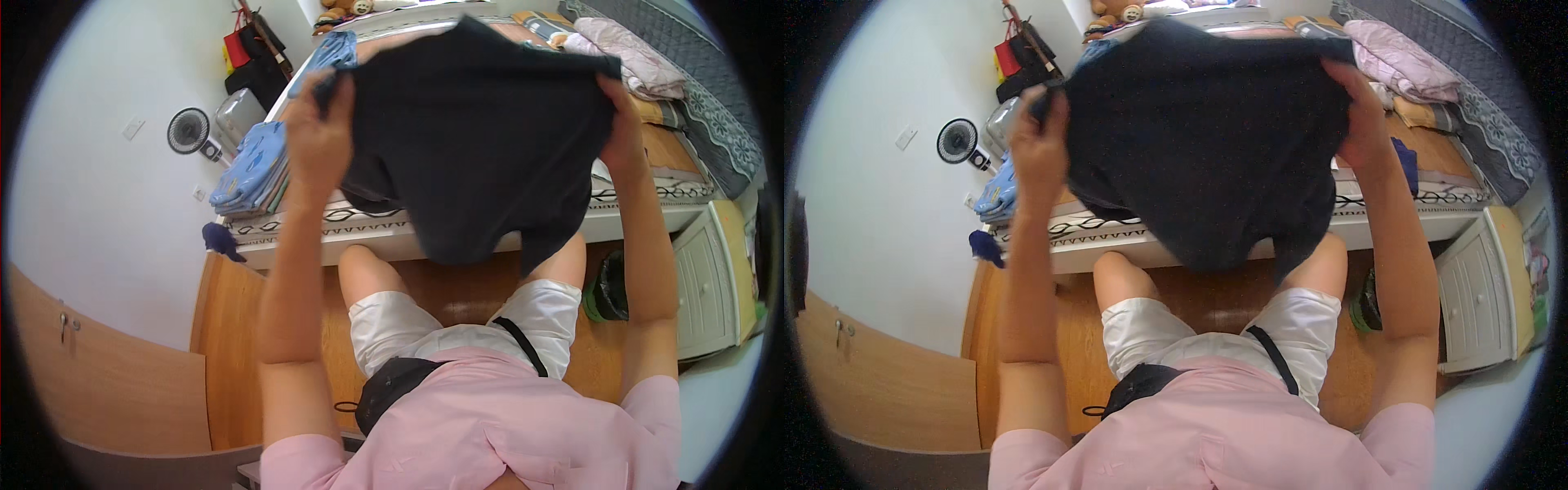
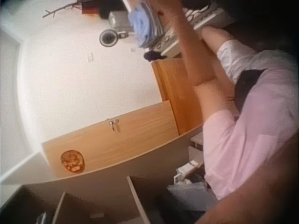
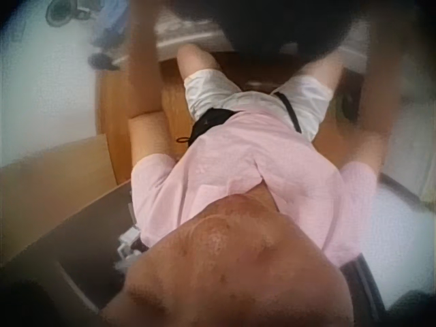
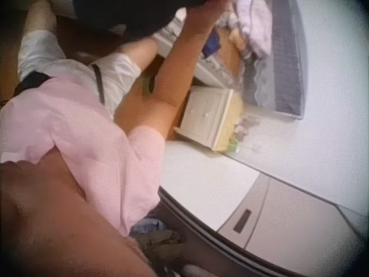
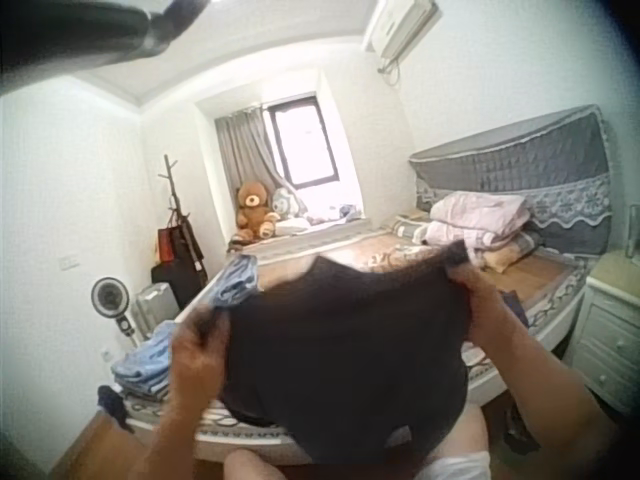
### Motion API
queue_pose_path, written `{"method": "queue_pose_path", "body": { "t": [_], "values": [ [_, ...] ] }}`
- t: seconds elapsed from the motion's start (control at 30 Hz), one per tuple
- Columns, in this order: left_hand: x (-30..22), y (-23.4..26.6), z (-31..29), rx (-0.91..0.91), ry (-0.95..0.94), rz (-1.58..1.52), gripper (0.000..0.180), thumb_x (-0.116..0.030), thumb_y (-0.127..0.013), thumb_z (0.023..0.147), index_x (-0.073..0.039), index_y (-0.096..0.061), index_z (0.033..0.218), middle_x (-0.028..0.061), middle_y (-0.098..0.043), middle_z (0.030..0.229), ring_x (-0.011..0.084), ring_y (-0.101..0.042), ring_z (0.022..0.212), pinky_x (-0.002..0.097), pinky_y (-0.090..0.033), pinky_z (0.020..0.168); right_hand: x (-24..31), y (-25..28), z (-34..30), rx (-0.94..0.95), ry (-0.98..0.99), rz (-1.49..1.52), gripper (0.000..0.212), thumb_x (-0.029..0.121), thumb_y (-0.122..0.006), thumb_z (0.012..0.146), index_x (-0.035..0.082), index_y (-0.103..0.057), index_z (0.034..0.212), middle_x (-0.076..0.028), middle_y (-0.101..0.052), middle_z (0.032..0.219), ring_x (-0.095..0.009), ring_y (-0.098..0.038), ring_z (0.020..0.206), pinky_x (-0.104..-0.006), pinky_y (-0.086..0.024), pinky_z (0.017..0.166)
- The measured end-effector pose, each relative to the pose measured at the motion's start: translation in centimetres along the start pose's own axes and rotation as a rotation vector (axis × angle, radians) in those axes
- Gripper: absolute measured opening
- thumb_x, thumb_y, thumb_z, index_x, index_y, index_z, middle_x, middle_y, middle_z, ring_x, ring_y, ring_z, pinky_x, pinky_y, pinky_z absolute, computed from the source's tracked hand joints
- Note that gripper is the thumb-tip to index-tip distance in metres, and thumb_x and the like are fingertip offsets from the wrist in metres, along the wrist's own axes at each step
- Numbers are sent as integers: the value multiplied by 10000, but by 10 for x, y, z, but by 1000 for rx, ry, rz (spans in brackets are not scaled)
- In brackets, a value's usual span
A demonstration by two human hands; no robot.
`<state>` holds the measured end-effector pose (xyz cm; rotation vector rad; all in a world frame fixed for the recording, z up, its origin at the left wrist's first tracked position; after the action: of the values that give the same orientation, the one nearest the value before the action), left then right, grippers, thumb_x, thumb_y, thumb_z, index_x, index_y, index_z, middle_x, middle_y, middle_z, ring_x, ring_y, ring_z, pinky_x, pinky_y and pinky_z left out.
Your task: Folding various items of clothing including a sweatshirt, trousers, and baby clothes on a bed.
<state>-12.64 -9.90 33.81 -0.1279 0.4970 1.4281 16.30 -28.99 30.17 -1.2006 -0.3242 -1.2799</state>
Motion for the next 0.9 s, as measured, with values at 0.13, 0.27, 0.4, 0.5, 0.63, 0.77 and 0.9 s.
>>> {"method": "queue_pose_path", "body": {
  "t": [0.13, 0.27, 0.4, 0.5, 0.63, 0.77, 0.9],
  "values": [
    [-25, 21, 74, 58, -45, -32, 283, -266, -670, 908, -24, -653, 1053, 24, -664, 830, 82, -565, 741, 224, -443, 707, 41, 11, 38, 42, 39, -15, 270, 163, -590, 906, 56, -610, 1153, -73, -651, 1130, -181, -639, 1001, -317, -490, 930],
    [-54, 53, 119, 183, 120, 114, 482, -468, -695, 836, -33, -641, 1037, 66, -669, 920, 146, -640, 805, 286, -527, 707, 83, -34, 53, 97, 205, -305, 417, 363, -619, 912, -2, -603, 1112, -106, -686, 920, -195, -681, 789, -309, -580, 736],
    [-45, 90, 151, 433, 100, 158, 593, -440, -731, 812, -20, -576, 1202, 120, -681, 998, 210, -697, 874, 333, -593, 768, 135, -51, 60, 183, 345, -596, 345, 278, -664, 889, -19, -633, 1061, -101, -684, 849, -147, -670, 712, -275, -578, 665],
    [-55, 114, 159, 422, 138, 293, 580, -401, -720, 826, -11, -559, 1223, 149, -670, 1044, 244, -693, 913, 363, -588, 800, 147, -62, 65, -36, 461, -914, 347, 233, -713, 858, -22, -632, 1079, -97, -683, 867, -145, -653, 700, -264, -561, 645],
    [-6, 80, 82, 715, 563, 308, 452, -211, -687, 805, 21, -573, 1176, 109, -669, 1002, 194, -650, 856, 310, -524, 791, 157, -59, 59, -47, 555, -801, 311, 214, -689, 877, -2, -633, 1093, -91, -687, 879, -161, -650, 709, -281, -558, 634],
    [33, 63, -6, 826, 702, -129, 273, -224, -623, 910, 3, -636, 1061, 22, -667, 944, 113, -622, 800, 262, -495, 726, 133, -33, 62, -175, 430, -953, 240, 199, -671, 890, -1, -656, 1022, -56, -672, 851, -109, -612, 740, -242, -511, 676],
    [29, 81, 23, 568, 701, -351, 319, -207, -536, 973, 31, -581, 1180, 40, -665, 1045, 87, -619, 893, 224, -487, 794, 148, -20, 36, -210, 331, -1065, 249, 221, -668, 894, -3, -652, 1000, -32, -655, 817, -92, -608, 725, -237, -510, 664]
  ]
}}
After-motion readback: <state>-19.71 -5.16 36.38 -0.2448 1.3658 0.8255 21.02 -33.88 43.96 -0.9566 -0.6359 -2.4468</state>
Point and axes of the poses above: each hand's wrist, its own z-axis towards the middle knuckle, its own y-axis out of the back of the hand, x = y × z, the point moved 5 cm from there along z, towards the middle knuckle
